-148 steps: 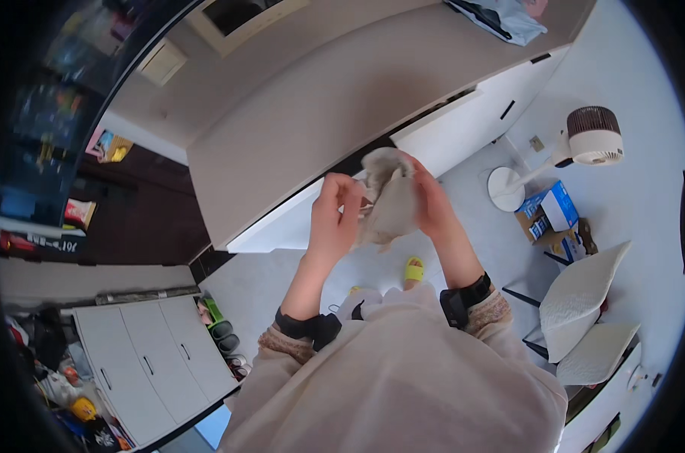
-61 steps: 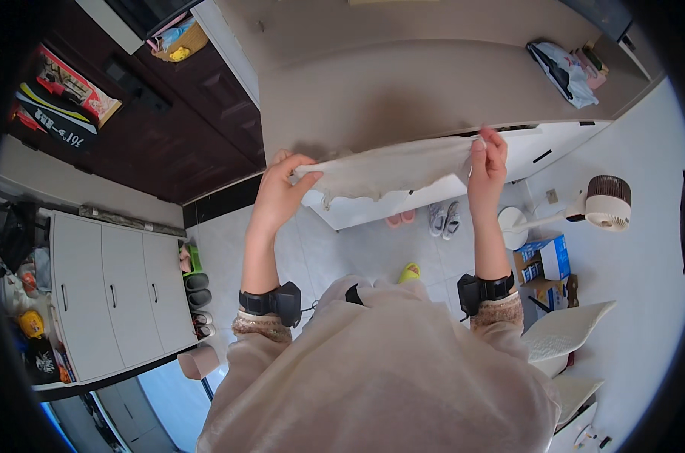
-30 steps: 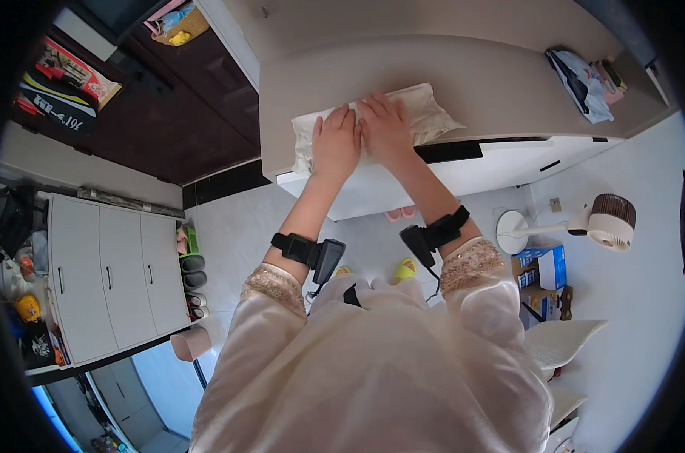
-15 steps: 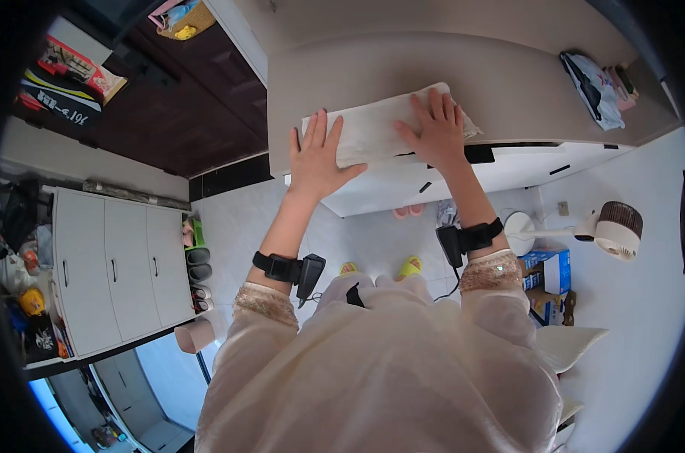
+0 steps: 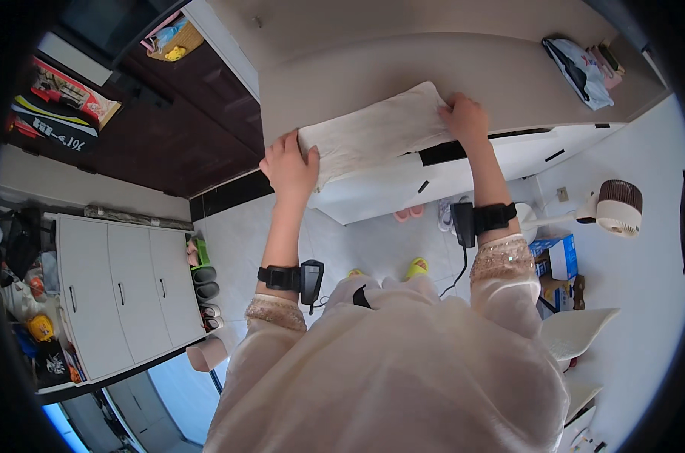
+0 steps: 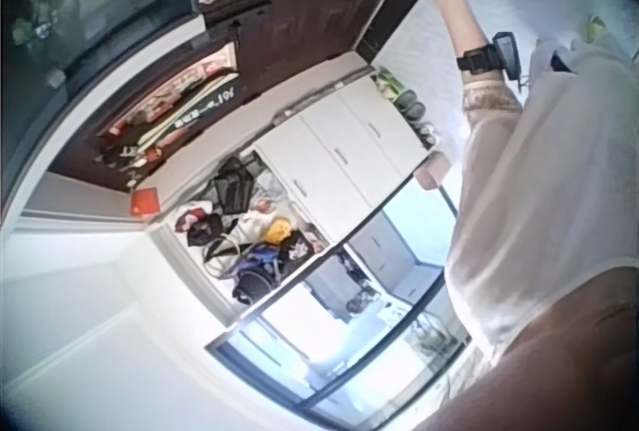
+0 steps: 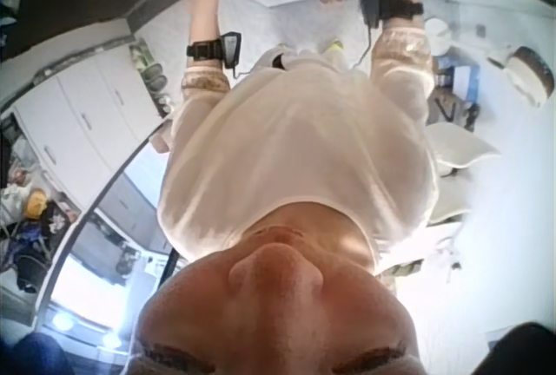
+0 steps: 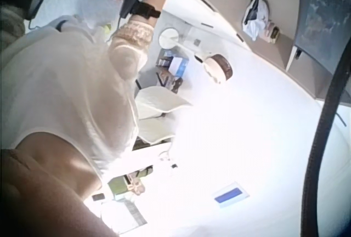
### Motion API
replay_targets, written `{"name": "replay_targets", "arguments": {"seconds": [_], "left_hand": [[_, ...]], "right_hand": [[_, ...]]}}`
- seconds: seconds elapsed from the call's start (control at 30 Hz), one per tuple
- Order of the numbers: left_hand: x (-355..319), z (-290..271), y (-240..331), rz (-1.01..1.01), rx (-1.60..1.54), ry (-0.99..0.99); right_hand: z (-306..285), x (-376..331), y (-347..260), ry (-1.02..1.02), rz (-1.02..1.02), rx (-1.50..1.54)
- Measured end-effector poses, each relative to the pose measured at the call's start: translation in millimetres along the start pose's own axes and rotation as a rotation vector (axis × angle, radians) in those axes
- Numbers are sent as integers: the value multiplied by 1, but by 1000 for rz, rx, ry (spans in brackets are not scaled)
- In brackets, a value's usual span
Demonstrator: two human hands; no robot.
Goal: Cleaning and wiping down various furniture surfaces and small appliances in a living area.
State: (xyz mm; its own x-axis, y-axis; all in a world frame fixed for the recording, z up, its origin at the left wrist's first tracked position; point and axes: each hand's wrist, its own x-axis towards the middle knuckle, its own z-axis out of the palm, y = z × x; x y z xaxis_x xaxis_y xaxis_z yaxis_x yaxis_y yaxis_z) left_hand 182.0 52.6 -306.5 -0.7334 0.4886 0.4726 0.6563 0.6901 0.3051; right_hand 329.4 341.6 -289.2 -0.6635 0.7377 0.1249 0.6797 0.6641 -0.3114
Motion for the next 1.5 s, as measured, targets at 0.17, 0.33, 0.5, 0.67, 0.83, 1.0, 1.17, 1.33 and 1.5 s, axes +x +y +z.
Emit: {"name": "replay_targets", "arguments": {"seconds": [0.17, 0.33, 0.5, 0.67, 0.83, 1.0, 1.17, 1.33, 1.5], "left_hand": [[25, 8, 18, -41, -232, -260], [13, 16, 32, 36, -319, -138], [2, 24, 27, 76, -329, -41], [3, 12, 20, -33, -419, 28], [2, -3, 13, -51, -429, 136], [-1, -8, 30, -99, -616, 72], [-4, -15, 28, -79, -646, 65], [-7, -15, 34, -74, -749, 52], [-22, -13, 36, 67, -721, -1]], "right_hand": [[23, 59, 28, 178, -108, -66], [-34, 46, -37, 296, -287, 29], [-5, -23, -110, 214, -676, 104], [33, -93, -150, 43, -633, 304], [35, -73, -138, 329, -586, 668], [62, -65, -147, 419, -389, 117], [85, -72, -150, 301, -383, -10], [83, -69, -140, 149, -351, 253], [54, -112, -114, 496, -133, 1101]]}}
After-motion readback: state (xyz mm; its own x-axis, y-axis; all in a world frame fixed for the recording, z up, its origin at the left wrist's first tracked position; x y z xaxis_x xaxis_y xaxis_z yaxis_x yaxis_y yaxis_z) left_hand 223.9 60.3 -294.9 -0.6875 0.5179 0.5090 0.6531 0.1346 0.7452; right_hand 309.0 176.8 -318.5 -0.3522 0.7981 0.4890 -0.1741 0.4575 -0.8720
